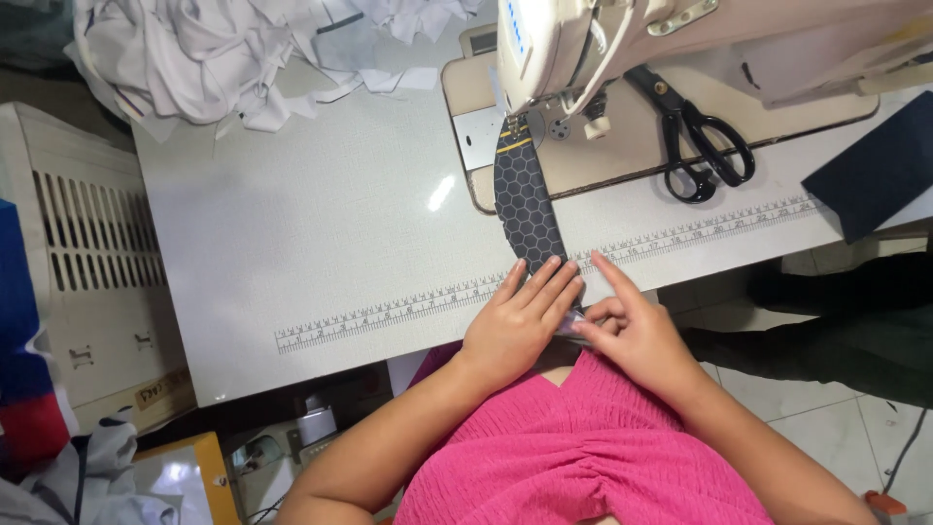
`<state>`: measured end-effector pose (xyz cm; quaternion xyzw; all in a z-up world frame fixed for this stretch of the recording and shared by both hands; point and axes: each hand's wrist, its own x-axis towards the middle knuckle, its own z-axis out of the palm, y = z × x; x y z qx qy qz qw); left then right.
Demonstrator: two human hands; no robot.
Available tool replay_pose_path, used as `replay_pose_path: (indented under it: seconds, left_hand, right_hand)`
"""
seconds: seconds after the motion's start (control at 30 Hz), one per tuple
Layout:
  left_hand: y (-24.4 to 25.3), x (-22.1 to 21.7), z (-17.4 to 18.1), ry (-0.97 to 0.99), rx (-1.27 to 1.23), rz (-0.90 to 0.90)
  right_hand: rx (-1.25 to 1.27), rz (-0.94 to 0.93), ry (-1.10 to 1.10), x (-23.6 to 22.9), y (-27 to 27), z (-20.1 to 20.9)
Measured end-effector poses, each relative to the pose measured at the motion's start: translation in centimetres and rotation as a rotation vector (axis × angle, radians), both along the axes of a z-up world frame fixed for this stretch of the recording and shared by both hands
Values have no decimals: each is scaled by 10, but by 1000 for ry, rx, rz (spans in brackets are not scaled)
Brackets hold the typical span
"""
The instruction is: Trimming fabric pieces with scissors and aligning them for sewing
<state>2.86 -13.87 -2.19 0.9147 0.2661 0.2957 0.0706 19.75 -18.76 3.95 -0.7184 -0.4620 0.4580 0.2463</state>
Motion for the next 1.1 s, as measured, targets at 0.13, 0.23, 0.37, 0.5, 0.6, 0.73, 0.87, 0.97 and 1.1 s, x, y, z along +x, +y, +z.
replay_pose_path:
  seconds: [0.13, 0.23, 0.37, 0.5, 0.6, 0.73, 0.87, 0.97, 1.1]
  left_hand:
    - [3, -4, 10, -5, 28, 0]
    - [6, -7, 22, 174, 62, -42]
    - [7, -6, 23, 205, 75, -52]
    - [8, -5, 23, 201, 55, -68]
    - [9, -4, 26, 196, 60, -55]
    - [9, -2, 27, 195, 75, -62]
    - [9, -1, 27, 215, 80, -50]
    - [9, -2, 26, 227, 80, -48]
    - [9, -2, 28, 210, 71, -47]
  right_hand:
    - [437, -281, -92, 51, -17, -36]
    - [856, -520, -394, 114, -24, -67]
    - [918, -1135, -194, 214, -24, -115]
    - [781, -1566, 357, 293, -12, -147]
    - [882, -1418, 605, 257, 33, -102]
    - [967, -1329, 400, 263, 37, -122]
    - [963, -1465, 560, 263, 45, -107]
    - [945, -1558, 648, 266, 51, -95]
    - [1013, -1518, 459, 304, 48, -128]
